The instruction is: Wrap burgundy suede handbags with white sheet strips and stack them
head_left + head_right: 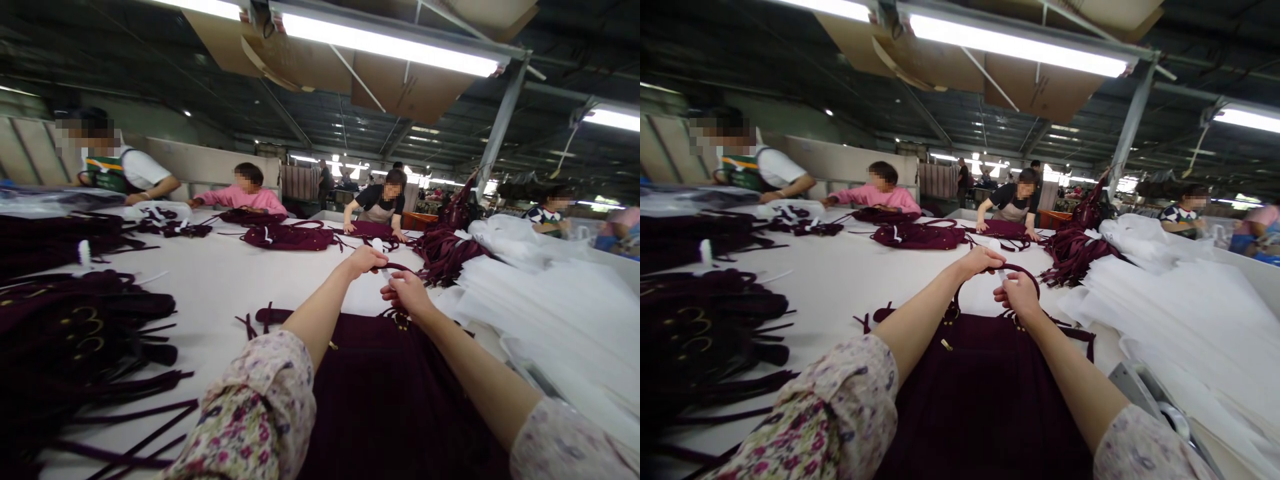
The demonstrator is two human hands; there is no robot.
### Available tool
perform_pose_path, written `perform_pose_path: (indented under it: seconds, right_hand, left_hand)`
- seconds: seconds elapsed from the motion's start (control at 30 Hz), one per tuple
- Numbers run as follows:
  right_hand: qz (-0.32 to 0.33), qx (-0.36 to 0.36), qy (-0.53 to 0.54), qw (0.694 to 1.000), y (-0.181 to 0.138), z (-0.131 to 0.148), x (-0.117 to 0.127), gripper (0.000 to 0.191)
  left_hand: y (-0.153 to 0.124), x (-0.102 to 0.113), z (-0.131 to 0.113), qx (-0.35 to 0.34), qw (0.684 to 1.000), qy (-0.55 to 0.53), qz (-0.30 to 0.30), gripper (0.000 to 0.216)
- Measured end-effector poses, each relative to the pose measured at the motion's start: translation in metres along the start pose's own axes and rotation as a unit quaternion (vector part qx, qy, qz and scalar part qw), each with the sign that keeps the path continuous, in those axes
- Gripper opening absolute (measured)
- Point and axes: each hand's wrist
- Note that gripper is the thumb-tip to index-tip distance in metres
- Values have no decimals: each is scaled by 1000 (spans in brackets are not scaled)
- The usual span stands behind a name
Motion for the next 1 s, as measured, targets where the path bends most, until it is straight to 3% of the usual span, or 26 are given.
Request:
perform_pose_path:
  seconds: [0.1, 0.2, 0.33, 0.43, 0.53, 0.67, 1.0]
  right_hand:
    - [8, 101, -44, 994, -1, 9, 4, 24]
    - [84, 187, -55, 977, -1, 19, 7, 26]
    - [178, 174, -23, 968, 0, 27, 9, 38]
    - [123, 158, -29, 979, 3, 27, 7, 30]
    - [61, 148, -38, 986, 7, 24, 3, 29]
    - [42, 109, -7, 993, 9, 23, -4, 31]
    - [-1, 39, 57, 998, 12, 25, -8, 13]
  left_hand:
    - [-8, -5, 2, -45, 998, -42, -21, 23]
    - [-15, -10, 4, -82, 993, -69, -49, 19]
    - [-24, -12, 10, -99, 983, -85, -132, 33]
    - [-32, -13, 12, -113, 976, -75, -170, 45]
    - [-40, -16, 12, -135, 973, -55, -179, 32]
    - [-47, -21, 10, -155, 969, -38, -191, 10]
    - [-52, -22, 9, -179, 958, -42, -221, 15]
Point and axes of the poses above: each hand's wrist, its own y-axis towards the middle knuckle, its own x-axis out of the back of the hand, z = x × y, and after that the axes turned 14 degrees about x, right-handed
